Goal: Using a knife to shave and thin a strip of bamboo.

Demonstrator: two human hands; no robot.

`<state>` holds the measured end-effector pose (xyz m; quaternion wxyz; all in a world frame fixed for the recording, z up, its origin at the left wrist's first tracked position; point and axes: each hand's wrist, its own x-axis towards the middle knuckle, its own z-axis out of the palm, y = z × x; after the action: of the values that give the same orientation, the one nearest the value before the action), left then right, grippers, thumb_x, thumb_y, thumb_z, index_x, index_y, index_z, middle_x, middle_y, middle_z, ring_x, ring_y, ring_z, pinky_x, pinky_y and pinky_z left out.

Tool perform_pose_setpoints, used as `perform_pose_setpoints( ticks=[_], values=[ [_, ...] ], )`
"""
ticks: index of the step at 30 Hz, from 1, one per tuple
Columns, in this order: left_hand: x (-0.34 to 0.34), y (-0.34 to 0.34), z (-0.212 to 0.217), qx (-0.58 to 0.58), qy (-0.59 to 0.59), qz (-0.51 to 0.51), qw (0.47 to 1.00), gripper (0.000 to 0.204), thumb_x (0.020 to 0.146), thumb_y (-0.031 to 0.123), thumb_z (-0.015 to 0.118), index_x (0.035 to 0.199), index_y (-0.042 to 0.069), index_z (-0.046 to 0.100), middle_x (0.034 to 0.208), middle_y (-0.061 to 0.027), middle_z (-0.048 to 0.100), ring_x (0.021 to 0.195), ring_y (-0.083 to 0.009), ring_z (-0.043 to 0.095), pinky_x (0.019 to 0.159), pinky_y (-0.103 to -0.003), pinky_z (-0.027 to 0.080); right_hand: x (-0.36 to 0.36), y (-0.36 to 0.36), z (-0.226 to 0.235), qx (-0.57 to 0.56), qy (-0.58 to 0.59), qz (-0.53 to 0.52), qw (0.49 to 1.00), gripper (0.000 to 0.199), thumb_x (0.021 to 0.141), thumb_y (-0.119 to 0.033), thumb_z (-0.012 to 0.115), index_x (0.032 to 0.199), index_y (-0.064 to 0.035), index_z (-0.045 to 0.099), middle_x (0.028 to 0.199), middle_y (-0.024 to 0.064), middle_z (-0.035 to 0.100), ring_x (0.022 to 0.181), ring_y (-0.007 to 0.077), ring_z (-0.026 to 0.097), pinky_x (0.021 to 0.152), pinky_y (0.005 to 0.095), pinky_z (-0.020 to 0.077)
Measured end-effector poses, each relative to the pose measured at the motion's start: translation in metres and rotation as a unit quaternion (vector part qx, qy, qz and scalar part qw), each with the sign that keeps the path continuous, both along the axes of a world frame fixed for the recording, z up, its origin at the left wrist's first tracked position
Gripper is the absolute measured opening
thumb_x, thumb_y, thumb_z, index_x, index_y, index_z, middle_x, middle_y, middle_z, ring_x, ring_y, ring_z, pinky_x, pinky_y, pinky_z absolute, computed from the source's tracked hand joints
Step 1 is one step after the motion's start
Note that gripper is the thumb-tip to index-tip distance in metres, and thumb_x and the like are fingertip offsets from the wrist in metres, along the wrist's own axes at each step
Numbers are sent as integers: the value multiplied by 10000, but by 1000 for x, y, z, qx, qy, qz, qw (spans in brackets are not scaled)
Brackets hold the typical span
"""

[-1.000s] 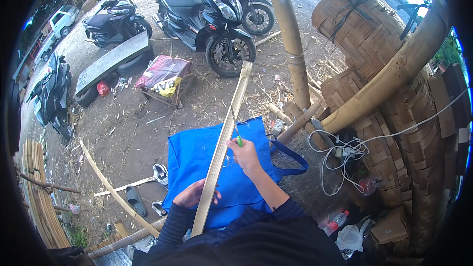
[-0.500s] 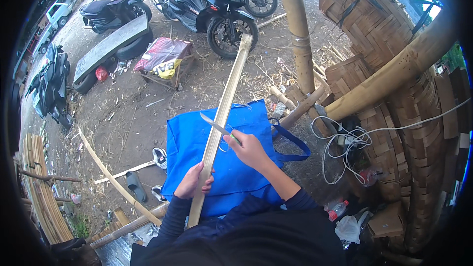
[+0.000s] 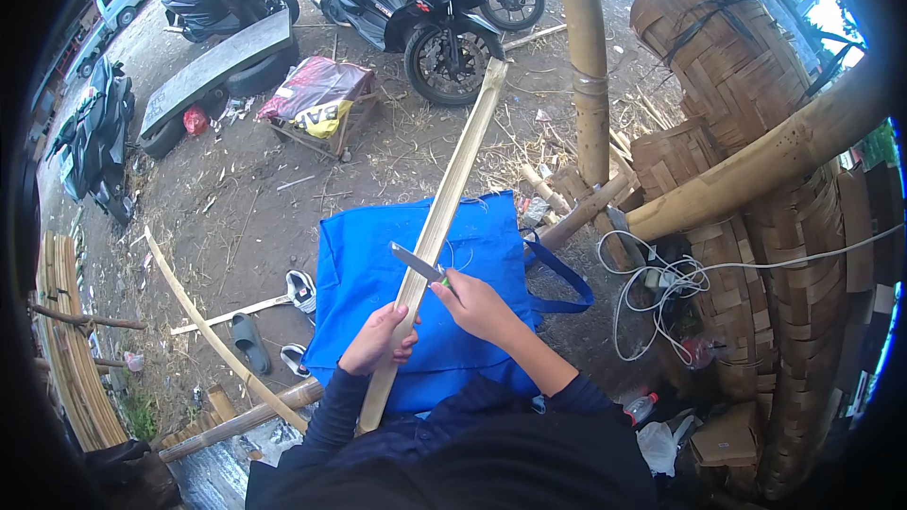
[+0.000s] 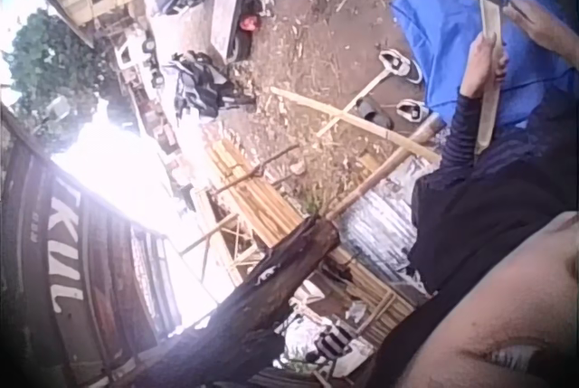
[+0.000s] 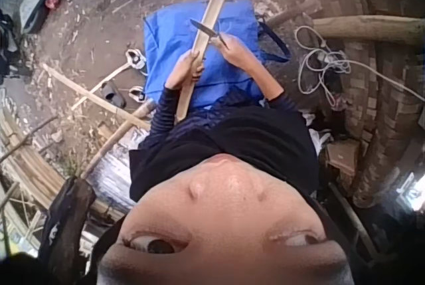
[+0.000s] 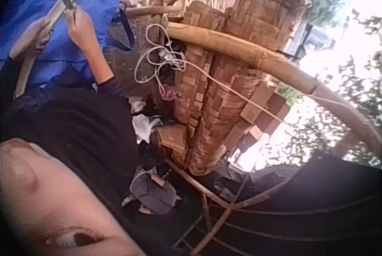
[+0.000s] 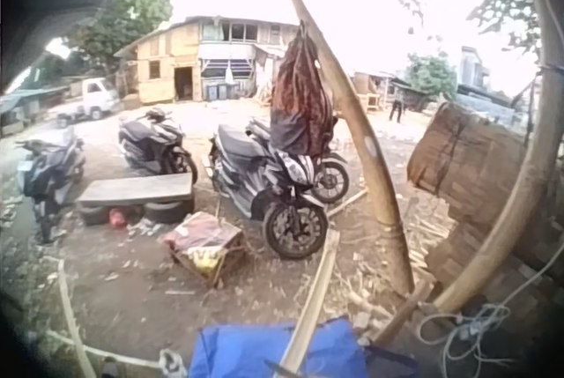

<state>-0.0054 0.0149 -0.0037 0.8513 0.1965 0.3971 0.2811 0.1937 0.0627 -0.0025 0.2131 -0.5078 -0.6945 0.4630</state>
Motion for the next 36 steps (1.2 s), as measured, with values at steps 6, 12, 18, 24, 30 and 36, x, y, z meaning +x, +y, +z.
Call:
perform_pose_setpoints(
  ticks=[6, 12, 18, 24, 30, 36],
  values=[
    [-3, 2, -3, -6, -9, 3, 1000, 325, 960, 391, 429, 980, 68, 451, 623, -9, 411, 463, -65, 357, 417, -200, 310, -3, 1, 0, 32, -46, 29, 998, 416, 932, -390, 451, 783, -3, 482, 639, 194, 520, 646, 375, 555, 569, 437, 407],
    [-3, 1, -5, -25, -17, 10, 999, 306, 958, 378, 439, 986, 73, 449, 624, -7, 410, 465, -61, 358, 414, -194, 305, -6, -2, -2, 125, -101, 76, 984, 393, 911, -372, 506, 748, -15, 484, 624, 172, 519, 609, 365, 548, 527, 417, 404],
    [0, -2, -4, 4, -9, 1, 1000, 273, 950, 349, 470, 981, 78, 457, 629, -6, 410, 462, -59, 360, 409, -191, 305, 4, 12, 10, 93, -98, 30, 990, 389, 913, -379, 503, 726, -38, 494, 579, 147, 501, 525, 297, 525, 501, 397, 387],
    [-2, 0, -7, -38, -55, 1, 998, 272, 943, 348, 482, 967, 78, 468, 629, -1, 409, 461, -57, 360, 408, -191, 307, 2, 12, 108, 2, 450, 49, 892, 290, 802, -150, 685, 811, -76, 406, 688, 15, 480, 583, 148, 432, 533, 257, 328],
    [7, 4, -6, -38, -61, -22, 997, 280, 949, 353, 453, 977, 75, 464, 628, -4, 407, 463, -65, 358, 413, -203, 310, -10, -10, 231, 217, 679, 370, 596, 63, 891, -173, 504, 877, -113, 491, 865, 135, 574, 769, 232, 553, 639, 339, 446],
    [-2, 0, -10, -37, -58, -3, 998, 282, 947, 351, 469, 968, 71, 467, 632, -4, 413, 466, -61, 367, 407, -197, 310, -21, -16, 238, 252, 690, 325, 595, 194, 930, -158, 390, 796, -69, 497, 788, 126, 573, 736, 249, 557, 624, 318, 430]
  ],
)
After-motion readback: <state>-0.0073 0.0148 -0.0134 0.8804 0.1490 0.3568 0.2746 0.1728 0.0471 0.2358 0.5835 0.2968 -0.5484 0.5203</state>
